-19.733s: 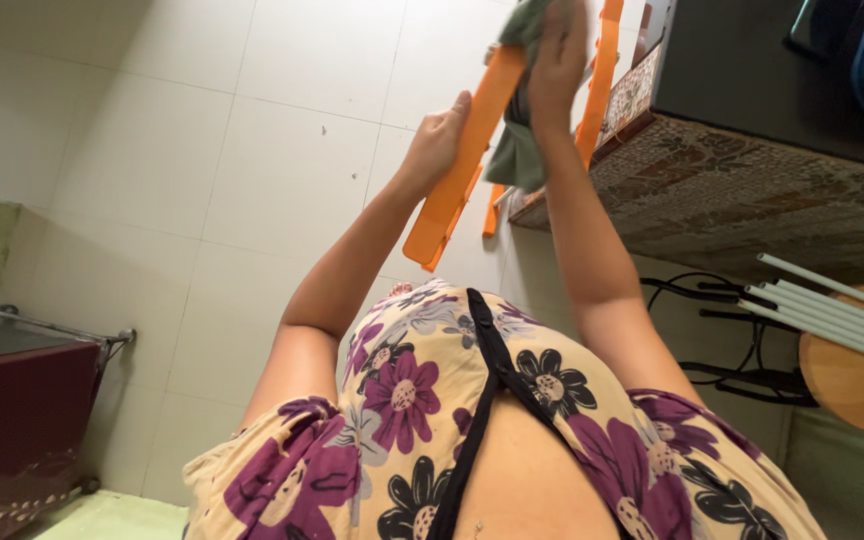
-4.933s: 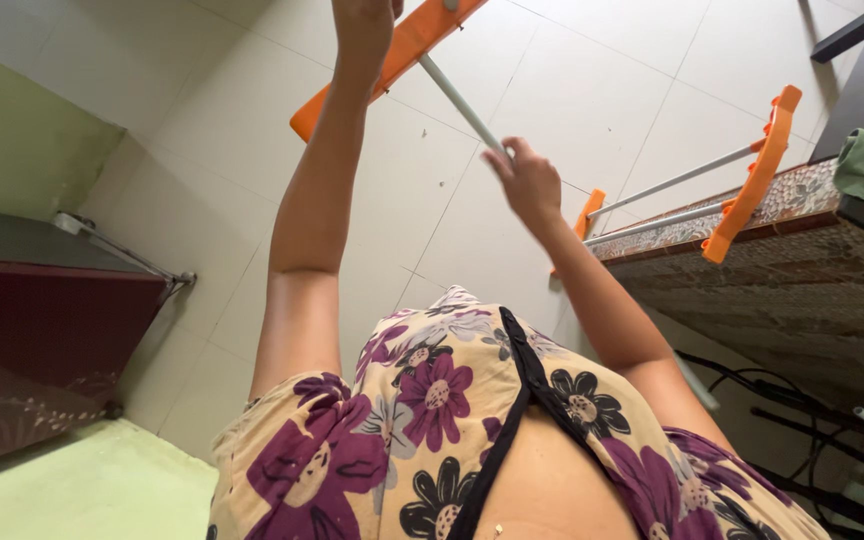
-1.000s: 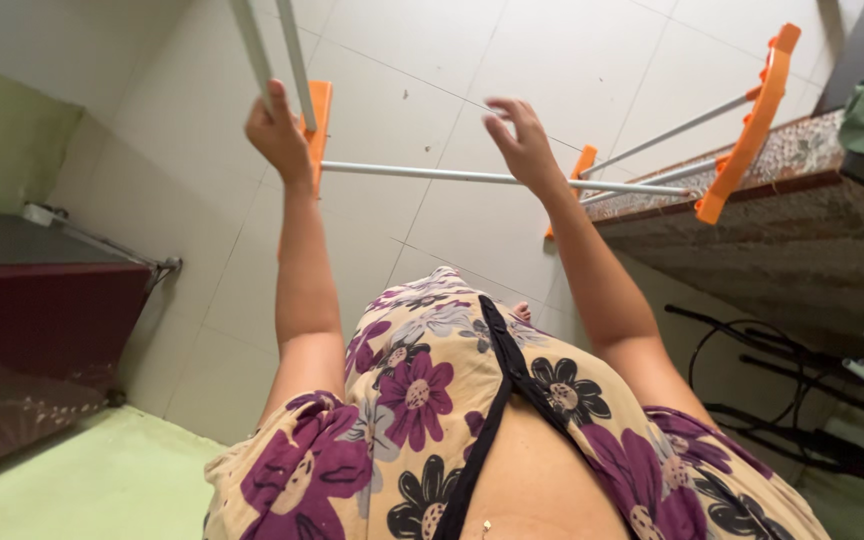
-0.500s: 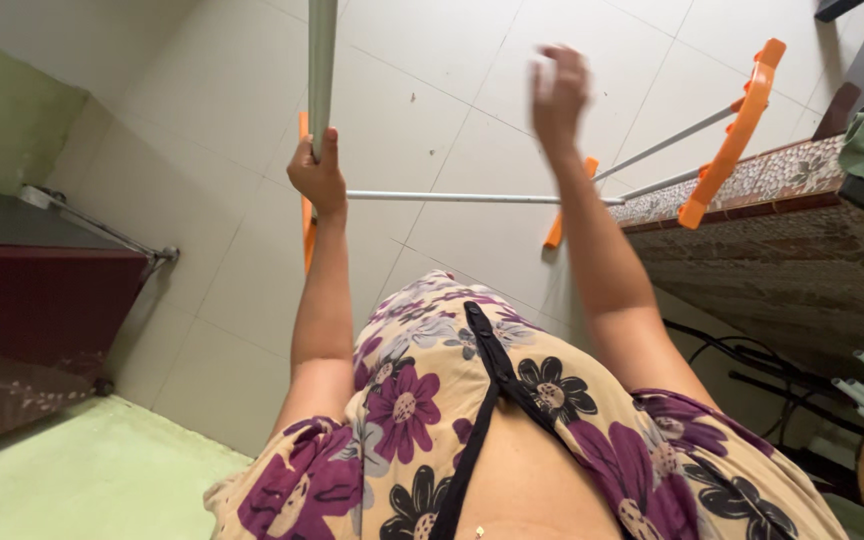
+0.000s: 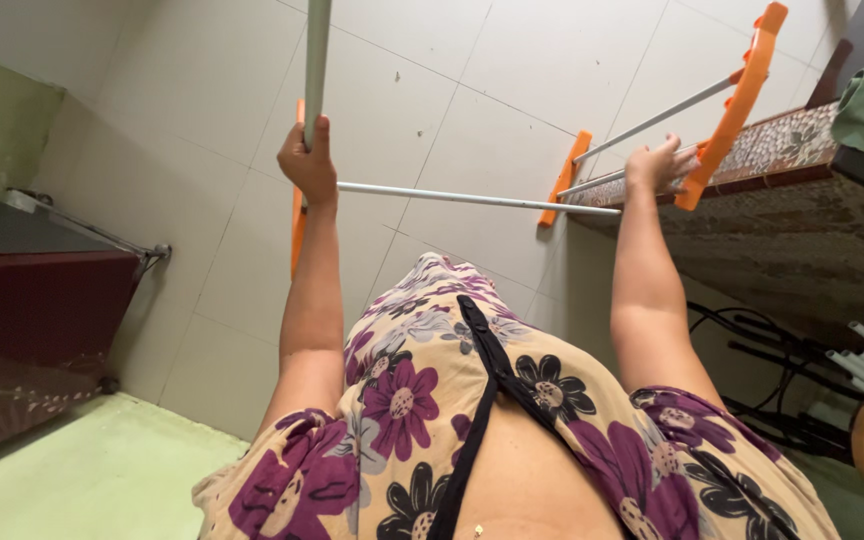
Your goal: The person wipes an orange plastic drying rack with a green cloth, then inserts several white metal rods into the rack's slots to assemble it. The person handles the rack and rods by hand, completing the assembly in a tiled room.
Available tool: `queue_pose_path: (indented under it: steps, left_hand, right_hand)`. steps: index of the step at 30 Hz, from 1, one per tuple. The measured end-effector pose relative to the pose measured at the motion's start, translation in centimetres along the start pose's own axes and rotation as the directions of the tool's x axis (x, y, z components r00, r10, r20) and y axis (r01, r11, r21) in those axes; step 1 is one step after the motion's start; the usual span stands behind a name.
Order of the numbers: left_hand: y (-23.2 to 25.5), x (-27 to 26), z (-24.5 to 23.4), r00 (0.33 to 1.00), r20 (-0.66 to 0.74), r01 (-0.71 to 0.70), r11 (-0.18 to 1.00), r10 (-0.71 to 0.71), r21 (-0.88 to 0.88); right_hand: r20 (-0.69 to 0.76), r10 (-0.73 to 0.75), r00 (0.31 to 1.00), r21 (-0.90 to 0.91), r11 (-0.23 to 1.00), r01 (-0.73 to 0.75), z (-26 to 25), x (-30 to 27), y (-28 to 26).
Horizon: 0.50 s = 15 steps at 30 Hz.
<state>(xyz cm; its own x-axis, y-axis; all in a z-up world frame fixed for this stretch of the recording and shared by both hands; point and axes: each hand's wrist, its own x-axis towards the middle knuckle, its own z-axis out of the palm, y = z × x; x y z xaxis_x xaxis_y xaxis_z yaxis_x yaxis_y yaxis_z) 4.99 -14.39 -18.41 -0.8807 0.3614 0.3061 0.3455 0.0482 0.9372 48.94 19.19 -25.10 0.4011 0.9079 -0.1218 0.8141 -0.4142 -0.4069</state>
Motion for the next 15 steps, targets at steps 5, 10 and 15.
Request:
queue_pose_path:
  steps: [5,10,15]
  left_hand:
    - [0.3,-0.4,2.0,1.000,0.021,0.018,1.000,-0.018,-0.011]
    - [0.1,-0.8,2.1,0.998,0.052,0.033,0.999,-0.032,-0.006]
    - [-1.7,-2.1,1.3,0.996,0.090,0.028,1.000,-0.029,0.004]
  right_hand:
    - [0.303,-0.210,0.930,0.064,0.978,0.200,4.0,-4.0,-2.1]
    - [0.352,-0.612,0.708,0.645,0.707,0.290,3.9,-9.8,-7.2]
    - [0.111,-0.914,0.390,0.899,0.259,0.353,-1.8,-13.7,-16.8]
